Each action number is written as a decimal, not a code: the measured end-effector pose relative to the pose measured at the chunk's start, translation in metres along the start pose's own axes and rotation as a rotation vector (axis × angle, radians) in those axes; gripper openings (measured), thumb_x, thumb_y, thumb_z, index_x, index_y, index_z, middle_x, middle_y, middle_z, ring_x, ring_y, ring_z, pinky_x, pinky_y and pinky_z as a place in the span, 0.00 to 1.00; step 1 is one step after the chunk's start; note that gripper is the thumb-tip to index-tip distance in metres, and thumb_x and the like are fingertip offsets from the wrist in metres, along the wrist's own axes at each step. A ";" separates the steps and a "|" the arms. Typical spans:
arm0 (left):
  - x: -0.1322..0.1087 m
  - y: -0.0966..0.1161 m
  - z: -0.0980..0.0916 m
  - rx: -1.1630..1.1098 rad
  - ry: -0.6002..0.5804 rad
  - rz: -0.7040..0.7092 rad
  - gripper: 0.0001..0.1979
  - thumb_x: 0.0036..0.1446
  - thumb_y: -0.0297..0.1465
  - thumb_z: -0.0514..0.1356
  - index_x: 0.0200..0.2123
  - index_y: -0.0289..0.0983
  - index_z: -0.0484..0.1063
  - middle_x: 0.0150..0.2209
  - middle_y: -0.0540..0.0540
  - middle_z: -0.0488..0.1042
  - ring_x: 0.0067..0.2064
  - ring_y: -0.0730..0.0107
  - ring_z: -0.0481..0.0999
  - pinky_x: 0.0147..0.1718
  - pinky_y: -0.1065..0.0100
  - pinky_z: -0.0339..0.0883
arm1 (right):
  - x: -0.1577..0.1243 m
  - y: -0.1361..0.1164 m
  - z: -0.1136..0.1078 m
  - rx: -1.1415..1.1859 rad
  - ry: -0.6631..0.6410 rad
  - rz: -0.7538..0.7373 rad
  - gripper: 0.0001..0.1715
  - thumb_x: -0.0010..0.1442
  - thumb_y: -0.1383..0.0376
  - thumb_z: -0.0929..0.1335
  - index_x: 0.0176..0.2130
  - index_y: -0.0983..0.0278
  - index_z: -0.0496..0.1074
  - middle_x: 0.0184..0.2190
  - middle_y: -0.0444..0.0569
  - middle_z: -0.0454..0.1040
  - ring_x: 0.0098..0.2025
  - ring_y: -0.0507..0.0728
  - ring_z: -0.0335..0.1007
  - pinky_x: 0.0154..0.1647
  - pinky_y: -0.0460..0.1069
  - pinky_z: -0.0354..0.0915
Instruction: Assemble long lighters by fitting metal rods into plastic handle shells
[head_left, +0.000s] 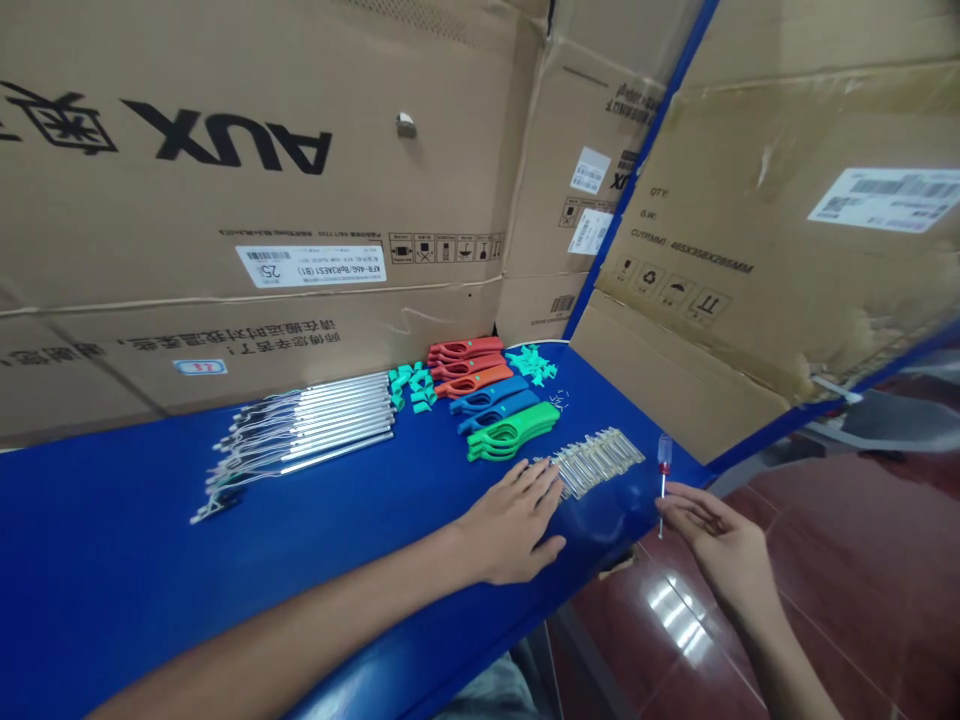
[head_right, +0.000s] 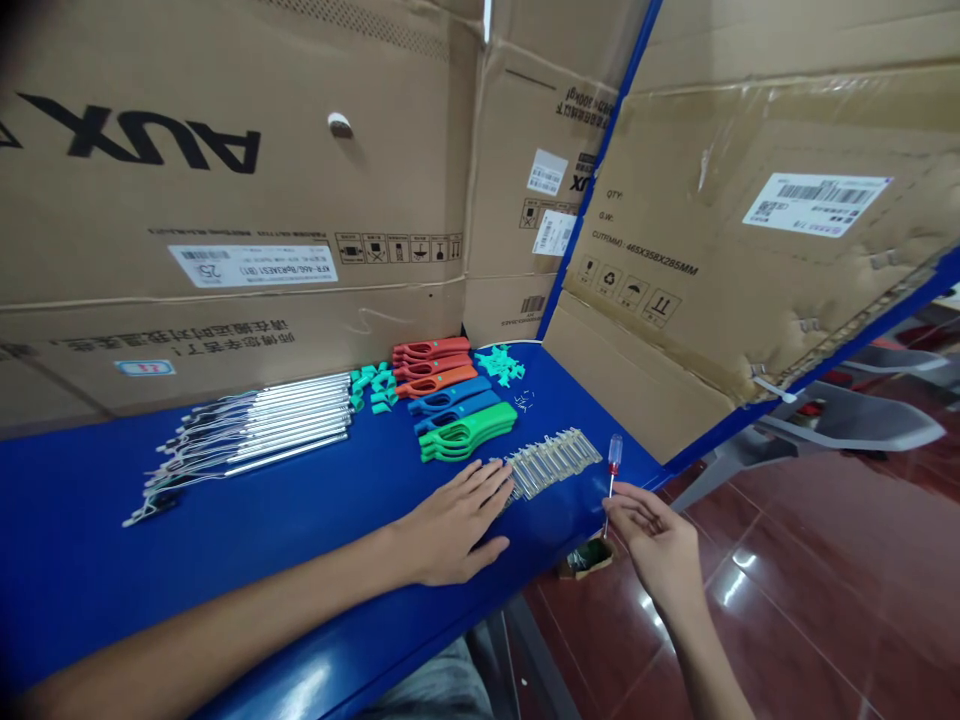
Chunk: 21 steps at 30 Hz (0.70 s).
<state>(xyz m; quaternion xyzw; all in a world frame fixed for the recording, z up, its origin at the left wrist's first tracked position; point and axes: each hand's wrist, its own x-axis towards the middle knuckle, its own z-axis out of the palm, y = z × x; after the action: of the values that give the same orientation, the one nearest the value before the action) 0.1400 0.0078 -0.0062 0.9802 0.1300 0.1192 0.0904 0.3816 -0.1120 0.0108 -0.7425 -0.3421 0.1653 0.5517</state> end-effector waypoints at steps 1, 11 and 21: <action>0.001 -0.001 0.000 0.000 -0.015 -0.002 0.31 0.67 0.42 0.45 0.64 0.24 0.53 0.66 0.30 0.51 0.68 0.51 0.47 0.65 0.54 0.42 | 0.000 0.001 0.000 -0.002 -0.005 0.002 0.26 0.38 0.54 0.76 0.35 0.68 0.77 0.27 0.54 0.78 0.32 0.61 0.76 0.34 0.51 0.74; 0.007 0.002 0.011 0.083 0.034 0.038 0.25 0.67 0.31 0.45 0.63 0.23 0.55 0.65 0.31 0.54 0.67 0.52 0.50 0.64 0.56 0.44 | -0.003 0.003 -0.002 -0.023 -0.028 0.025 0.26 0.39 0.53 0.75 0.35 0.68 0.77 0.28 0.55 0.78 0.31 0.61 0.77 0.30 0.50 0.74; 0.010 0.001 0.012 0.089 0.061 0.039 0.24 0.67 0.33 0.46 0.62 0.25 0.56 0.64 0.33 0.57 0.66 0.56 0.53 0.64 0.56 0.43 | -0.004 0.000 0.000 0.070 -0.024 0.169 0.27 0.34 0.55 0.76 0.34 0.67 0.76 0.28 0.53 0.78 0.31 0.59 0.76 0.29 0.47 0.74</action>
<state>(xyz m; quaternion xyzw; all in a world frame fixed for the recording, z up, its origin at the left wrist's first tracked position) 0.1529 0.0076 -0.0156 0.9815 0.1186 0.1447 0.0403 0.3787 -0.1145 0.0099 -0.7468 -0.2789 0.2319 0.5574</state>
